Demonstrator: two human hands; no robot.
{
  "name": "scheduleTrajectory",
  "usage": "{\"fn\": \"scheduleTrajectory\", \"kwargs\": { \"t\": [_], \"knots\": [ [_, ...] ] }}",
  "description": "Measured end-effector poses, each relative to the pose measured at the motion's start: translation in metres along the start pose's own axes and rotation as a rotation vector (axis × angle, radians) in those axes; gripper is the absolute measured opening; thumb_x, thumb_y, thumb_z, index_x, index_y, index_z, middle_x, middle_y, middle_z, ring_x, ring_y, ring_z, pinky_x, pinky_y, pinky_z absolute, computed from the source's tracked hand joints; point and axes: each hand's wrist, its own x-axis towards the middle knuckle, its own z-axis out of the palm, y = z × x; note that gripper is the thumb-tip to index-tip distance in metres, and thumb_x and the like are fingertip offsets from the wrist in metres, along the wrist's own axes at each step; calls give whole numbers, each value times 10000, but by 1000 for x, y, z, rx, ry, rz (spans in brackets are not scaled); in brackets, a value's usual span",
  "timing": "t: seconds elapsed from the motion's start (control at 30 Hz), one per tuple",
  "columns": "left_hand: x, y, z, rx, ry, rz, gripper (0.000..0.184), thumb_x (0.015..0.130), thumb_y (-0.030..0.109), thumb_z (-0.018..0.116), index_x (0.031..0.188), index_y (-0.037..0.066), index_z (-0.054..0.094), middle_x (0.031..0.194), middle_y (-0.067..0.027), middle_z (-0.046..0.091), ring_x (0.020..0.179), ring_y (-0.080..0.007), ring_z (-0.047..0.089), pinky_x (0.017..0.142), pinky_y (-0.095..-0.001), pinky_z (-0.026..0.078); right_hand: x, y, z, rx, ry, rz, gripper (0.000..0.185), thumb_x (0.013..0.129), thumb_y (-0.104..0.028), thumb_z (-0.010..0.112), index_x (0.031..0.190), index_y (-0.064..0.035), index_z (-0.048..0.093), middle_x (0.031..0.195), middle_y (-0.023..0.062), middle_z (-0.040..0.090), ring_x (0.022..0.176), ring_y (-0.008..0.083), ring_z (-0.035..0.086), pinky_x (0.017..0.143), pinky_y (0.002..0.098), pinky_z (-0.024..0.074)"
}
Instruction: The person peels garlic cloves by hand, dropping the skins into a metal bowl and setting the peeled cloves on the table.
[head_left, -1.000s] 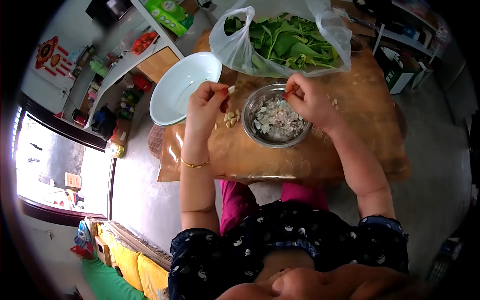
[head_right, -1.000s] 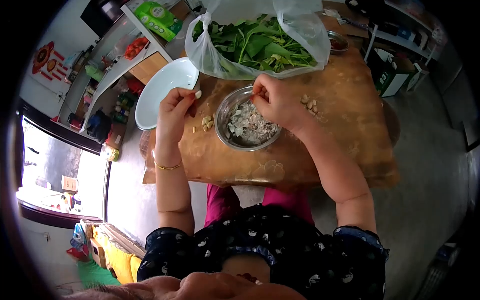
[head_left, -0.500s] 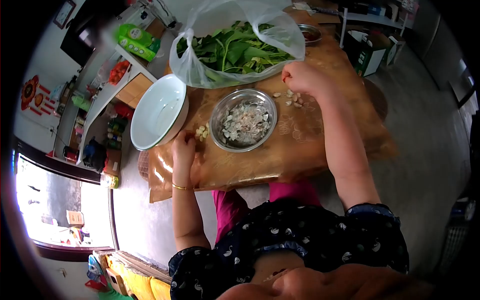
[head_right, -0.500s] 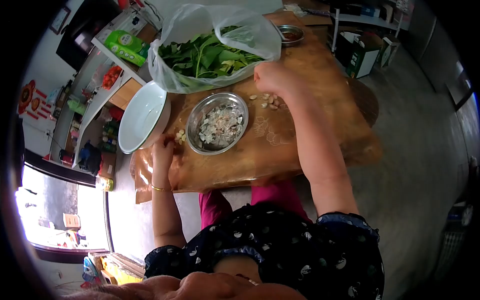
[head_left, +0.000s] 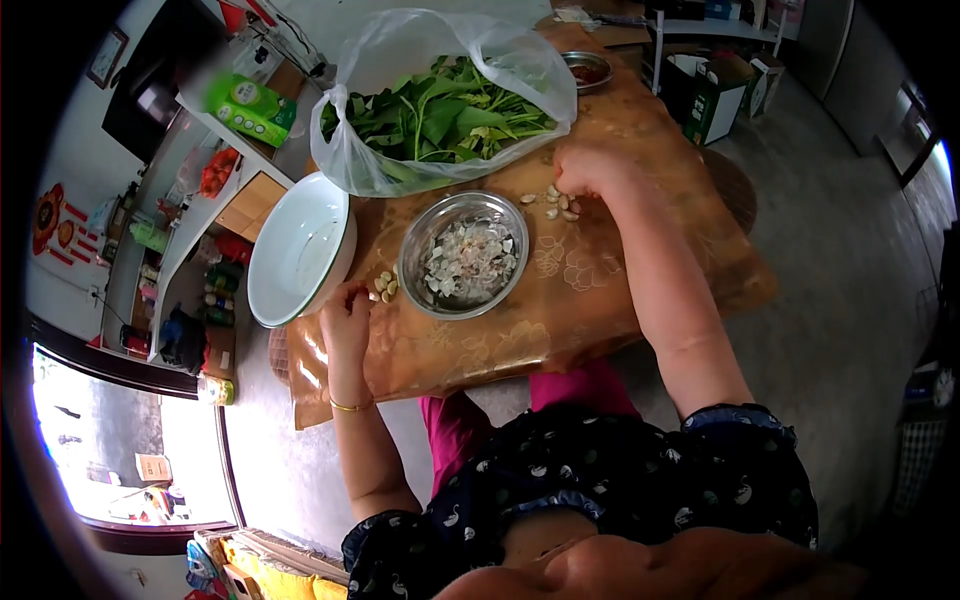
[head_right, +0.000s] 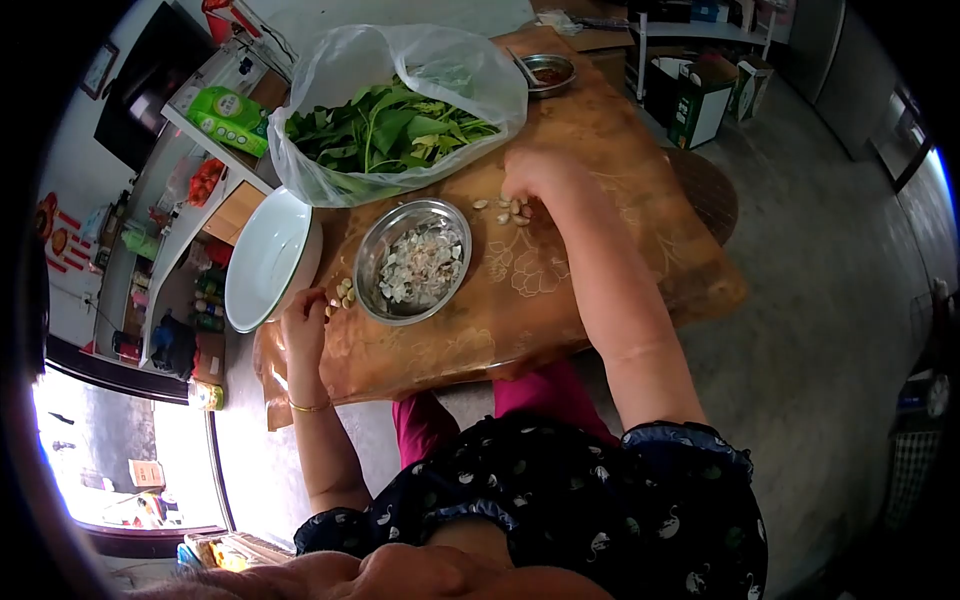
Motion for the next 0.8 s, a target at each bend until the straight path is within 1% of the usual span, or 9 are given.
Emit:
{"fn": "scheduleTrajectory", "kwargs": {
  "t": [0.03, 0.13, 0.23, 0.33, 0.43, 0.53, 0.63, 0.73, 0.8],
  "knots": [
    [0, 1, 0, -10, 6, 16, 185, 825, 64, 542, 951, -36, 633, 765, -106, 647, 672, -137, 595, 612, -259, 463, 4, 0, 5, 49, -29, 19, 225, 661, -59, 592, 872, 3, 641, 772, 150, 663, 668, 294, 633, 569, 402, 483],
    [-3, 19, 1, -86, 5, 18, 162, 838, 67, 554, 937, -36, 630, 736, -81, 631, 653, -111, 561, 598, -237, 443, 16, -2, 18, -85, -132, 34, 402, 676, -38, 588, 1078, -49, 586, 881, 130, 666, 746, 294, 638, 607, 404, 491],
    [-3, 34, 4, -139, -4, 52, 146, 845, 66, 561, 930, -34, 626, 732, -63, 617, 655, -98, 543, 598, -229, 434, 8, -7, 19, -198, -60, -130, 520, 690, -51, 599, 1199, -96, 501, 1029, 128, 639, 856, 296, 627, 650, 401, 500],
    [-1, 45, 12, -217, -32, 101, 132, 843, 56, 567, 923, -32, 624, 743, -57, 607, 650, -95, 528, 590, -230, 426, -2, -18, 14, -268, -180, -38, 533, 700, -73, 609, 1217, -136, 499, 1133, 126, 600, 950, 293, 603, 691, 404, 505],
    [1, 55, 16, -201, -59, 149, 120, 838, 43, 571, 916, -32, 623, 746, -53, 594, 642, -92, 516, 581, -228, 415, 7, -12, 32, -232, 70, -161, 416, 678, 0, 592, 1084, -47, 515, 957, 149, 628, 788, 281, 612, 608, 383, 479],
    [3, 66, 20, -197, -79, 173, 114, 837, 37, 572, 912, -34, 621, 734, -45, 575, 638, -88, 510, 577, -223, 407, 6, -18, 24, -220, -78, -89, 330, 689, 6, 576, 1013, -40, 532, 894, 154, 628, 732, 267, 609, 567, 379, 466],
    [6, 74, 25, -230, -92, 178, 113, 837, 35, 572, 911, -34, 622, 729, -38, 566, 633, -81, 507, 571, -214, 401, 12, -10, 25, -7, -168, -23, 114, 706, -58, 597, 783, 26, 605, 704, 131, 646, 580, 282, 590, 516, 379, 458],
    [9, 83, 29, -293, -139, 155, 117, 845, 38, 566, 924, -24, 625, 742, -31, 575, 629, -75, 506, 568, -207, 399, 23, 3, 27, 196, -139, -71, 89, 690, -43, 581, 740, 28, 596, 609, 133, 608, 541, 257, 569, 505, 372, 446],
    [11, 89, 32, -380, -193, 126, 123, 848, 40, 562, 936, -14, 628, 751, -27, 584, 627, -74, 507, 566, -205, 402, 20, 4, 22, 79, -41, -150, 97, 685, -21, 564, 770, 20, 589, 628, 133, 596, 546, 243, 568, 495, 364, 441]
  ]
}}
